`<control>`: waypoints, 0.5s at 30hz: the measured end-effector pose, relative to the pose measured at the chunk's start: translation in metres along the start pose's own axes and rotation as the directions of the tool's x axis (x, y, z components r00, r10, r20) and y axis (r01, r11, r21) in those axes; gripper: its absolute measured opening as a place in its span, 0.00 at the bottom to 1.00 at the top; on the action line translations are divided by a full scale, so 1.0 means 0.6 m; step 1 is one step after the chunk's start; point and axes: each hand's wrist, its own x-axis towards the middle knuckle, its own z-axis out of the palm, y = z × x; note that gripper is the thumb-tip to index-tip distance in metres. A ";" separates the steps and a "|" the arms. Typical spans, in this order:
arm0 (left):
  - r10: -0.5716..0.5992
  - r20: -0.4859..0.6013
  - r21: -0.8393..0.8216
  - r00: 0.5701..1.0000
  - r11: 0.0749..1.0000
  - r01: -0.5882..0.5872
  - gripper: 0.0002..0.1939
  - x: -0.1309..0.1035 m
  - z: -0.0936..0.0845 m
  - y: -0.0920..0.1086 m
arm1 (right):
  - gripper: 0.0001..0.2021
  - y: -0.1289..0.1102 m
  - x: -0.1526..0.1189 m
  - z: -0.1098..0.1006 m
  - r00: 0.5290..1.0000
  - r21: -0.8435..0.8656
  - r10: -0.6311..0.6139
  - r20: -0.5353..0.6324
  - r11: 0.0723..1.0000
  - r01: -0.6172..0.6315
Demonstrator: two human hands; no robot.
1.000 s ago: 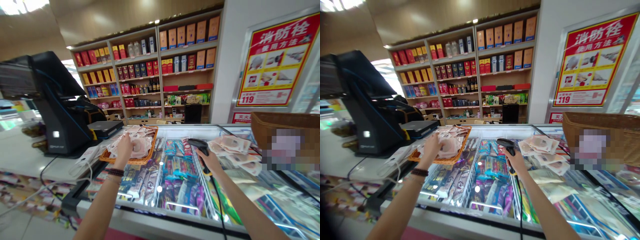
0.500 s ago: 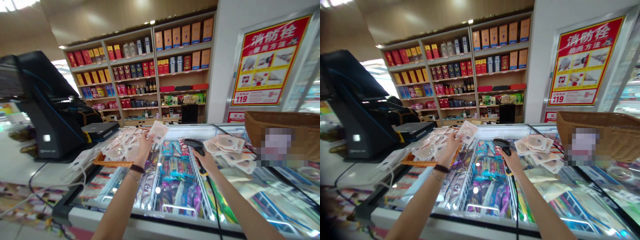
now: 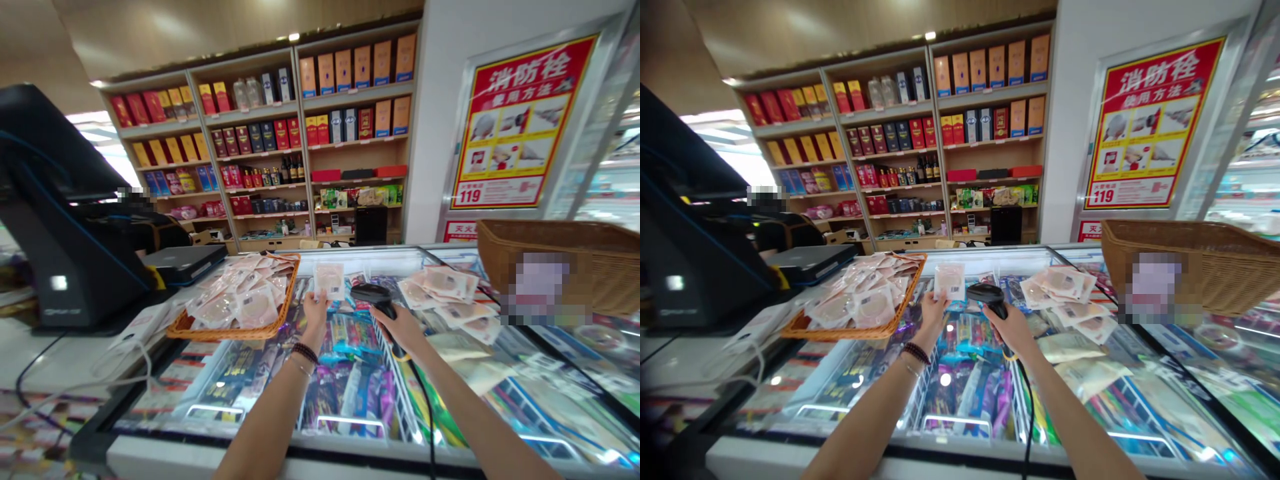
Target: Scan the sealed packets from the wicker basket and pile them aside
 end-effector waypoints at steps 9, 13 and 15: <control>-0.015 -0.057 0.006 0.998 1.000 0.015 0.23 -0.007 0.003 0.009 | 0.21 -0.001 -0.004 0.000 0.999 -0.023 0.032 0.030 0.999 -0.031; -0.027 -0.087 0.012 0.996 1.000 0.028 0.20 -0.009 0.005 0.011 | 0.23 0.002 -0.003 0.000 0.999 -0.015 0.033 0.039 0.999 -0.032; -0.022 -0.094 0.009 0.995 1.000 0.023 0.18 -0.011 0.006 0.014 | 0.23 0.005 -0.002 0.000 0.999 -0.001 0.030 0.038 1.000 -0.030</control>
